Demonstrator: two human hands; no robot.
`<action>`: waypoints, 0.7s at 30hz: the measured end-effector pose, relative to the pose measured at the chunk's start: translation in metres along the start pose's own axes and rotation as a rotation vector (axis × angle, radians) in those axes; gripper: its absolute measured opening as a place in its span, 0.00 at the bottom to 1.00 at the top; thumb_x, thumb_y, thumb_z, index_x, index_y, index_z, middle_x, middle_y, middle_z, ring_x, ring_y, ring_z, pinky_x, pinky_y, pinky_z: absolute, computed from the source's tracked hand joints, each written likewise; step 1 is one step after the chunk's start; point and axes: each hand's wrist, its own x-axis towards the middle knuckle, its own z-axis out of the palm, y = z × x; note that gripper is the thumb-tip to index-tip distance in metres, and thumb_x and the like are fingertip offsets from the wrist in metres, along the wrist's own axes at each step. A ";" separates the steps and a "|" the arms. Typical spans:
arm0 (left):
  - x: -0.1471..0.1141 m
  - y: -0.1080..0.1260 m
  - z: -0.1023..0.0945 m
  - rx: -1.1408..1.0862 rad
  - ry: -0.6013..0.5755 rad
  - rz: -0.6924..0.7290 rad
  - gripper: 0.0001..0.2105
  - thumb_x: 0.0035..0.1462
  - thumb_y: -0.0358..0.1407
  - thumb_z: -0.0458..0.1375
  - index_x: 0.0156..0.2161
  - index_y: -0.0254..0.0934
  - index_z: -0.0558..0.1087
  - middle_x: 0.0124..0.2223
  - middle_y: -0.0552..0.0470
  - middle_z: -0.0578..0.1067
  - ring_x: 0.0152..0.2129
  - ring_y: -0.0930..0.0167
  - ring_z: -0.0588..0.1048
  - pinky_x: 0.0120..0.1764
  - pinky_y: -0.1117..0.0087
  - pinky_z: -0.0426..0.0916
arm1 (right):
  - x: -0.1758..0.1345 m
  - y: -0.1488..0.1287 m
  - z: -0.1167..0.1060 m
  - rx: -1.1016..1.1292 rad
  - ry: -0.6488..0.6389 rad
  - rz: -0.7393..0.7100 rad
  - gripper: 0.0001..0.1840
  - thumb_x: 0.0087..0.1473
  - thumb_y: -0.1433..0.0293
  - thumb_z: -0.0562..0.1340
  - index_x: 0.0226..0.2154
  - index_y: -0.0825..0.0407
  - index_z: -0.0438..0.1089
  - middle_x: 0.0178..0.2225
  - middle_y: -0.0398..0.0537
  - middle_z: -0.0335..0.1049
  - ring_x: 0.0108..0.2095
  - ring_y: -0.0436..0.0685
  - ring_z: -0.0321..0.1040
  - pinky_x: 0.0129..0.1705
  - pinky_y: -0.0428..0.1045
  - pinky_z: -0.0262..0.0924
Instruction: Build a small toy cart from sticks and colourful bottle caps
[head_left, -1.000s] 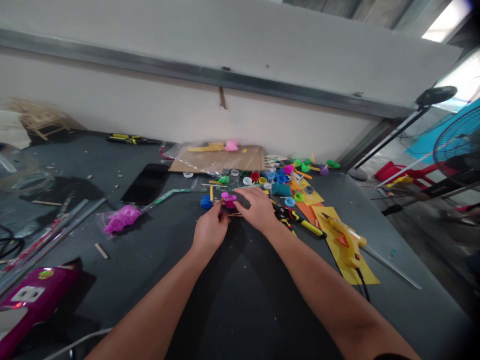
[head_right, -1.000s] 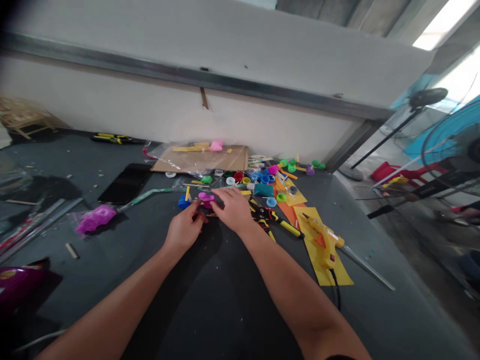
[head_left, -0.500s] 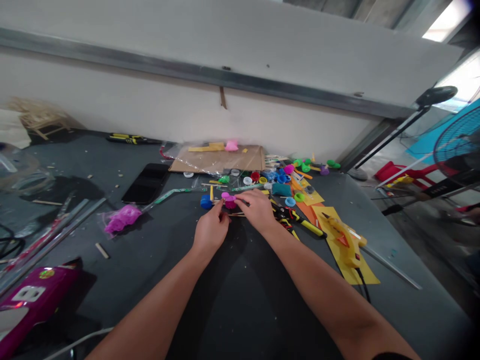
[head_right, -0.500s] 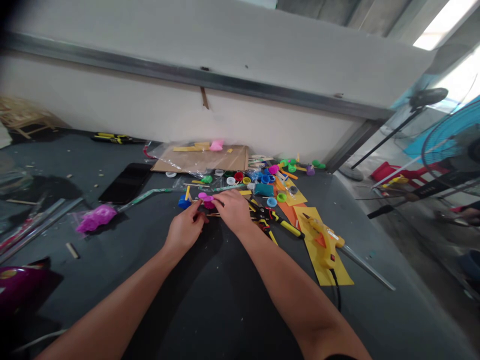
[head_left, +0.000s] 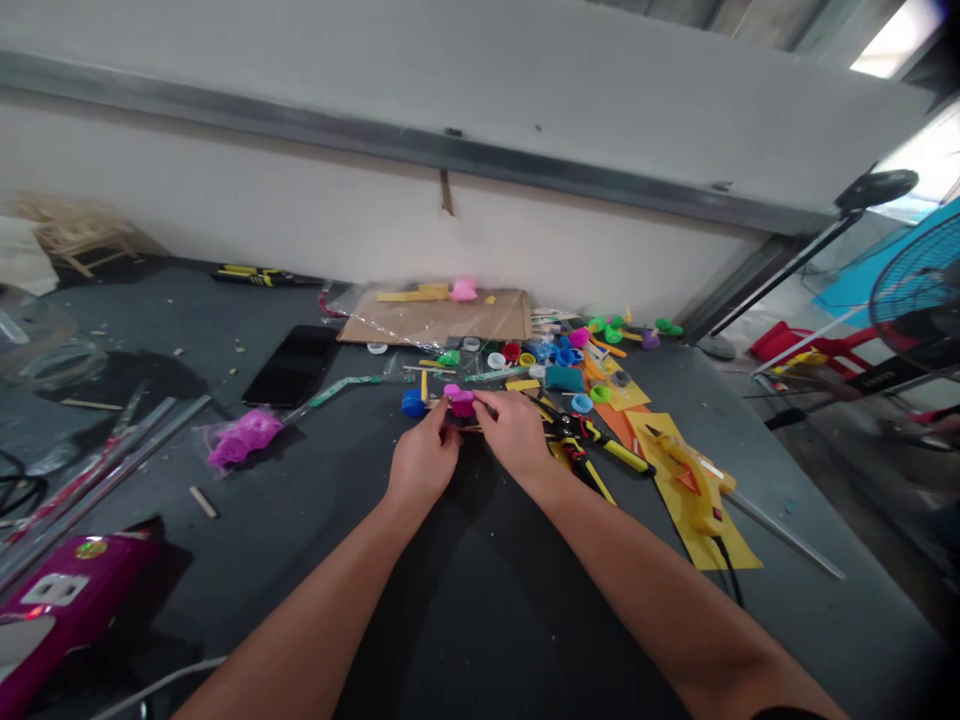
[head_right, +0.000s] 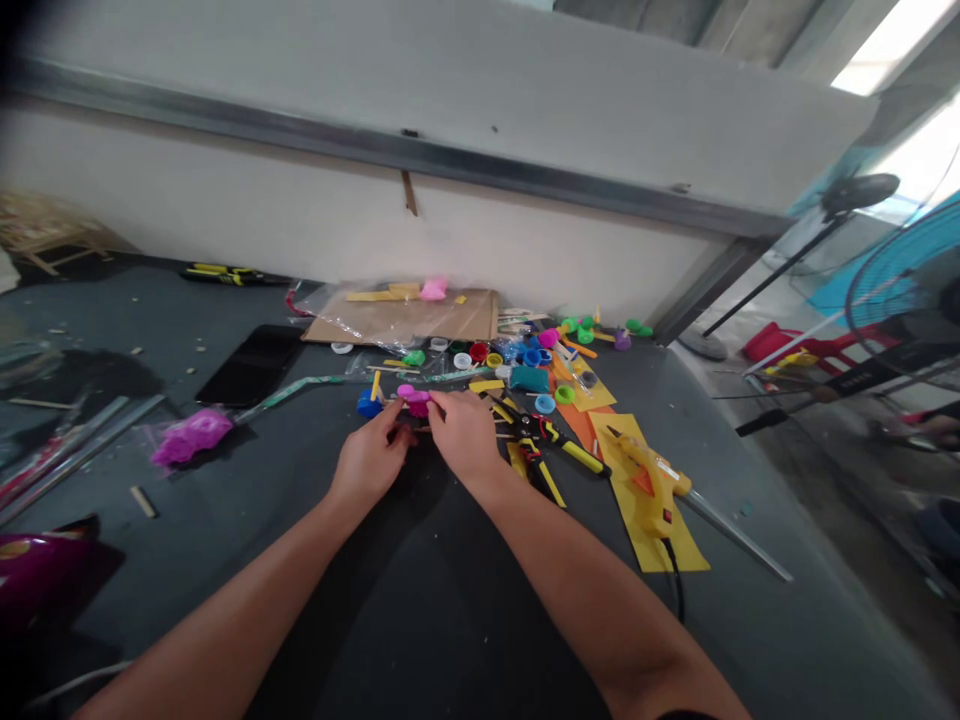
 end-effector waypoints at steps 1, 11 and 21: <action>0.000 0.000 0.000 0.001 -0.003 0.003 0.23 0.56 0.32 0.49 0.58 0.41 0.60 0.36 0.50 0.78 0.30 0.67 0.75 0.32 0.72 0.64 | 0.000 0.000 0.000 -0.001 -0.004 -0.002 0.12 0.56 0.70 0.56 0.40 0.51 0.73 0.37 0.48 0.75 0.39 0.57 0.69 0.45 0.50 0.60; -0.003 0.001 0.001 -0.017 0.012 -0.023 0.23 0.56 0.32 0.49 0.58 0.38 0.59 0.37 0.48 0.78 0.33 0.68 0.76 0.35 0.72 0.66 | 0.002 0.004 0.000 0.081 0.004 0.067 0.13 0.54 0.69 0.57 0.41 0.51 0.72 0.38 0.48 0.75 0.39 0.56 0.69 0.44 0.50 0.61; -0.016 0.005 -0.007 0.096 0.115 0.062 0.17 0.56 0.32 0.48 0.50 0.40 0.66 0.38 0.51 0.77 0.31 0.68 0.76 0.35 0.71 0.66 | 0.009 0.006 0.002 0.229 -0.029 0.034 0.19 0.49 0.68 0.62 0.46 0.48 0.68 0.40 0.46 0.73 0.39 0.55 0.69 0.44 0.50 0.62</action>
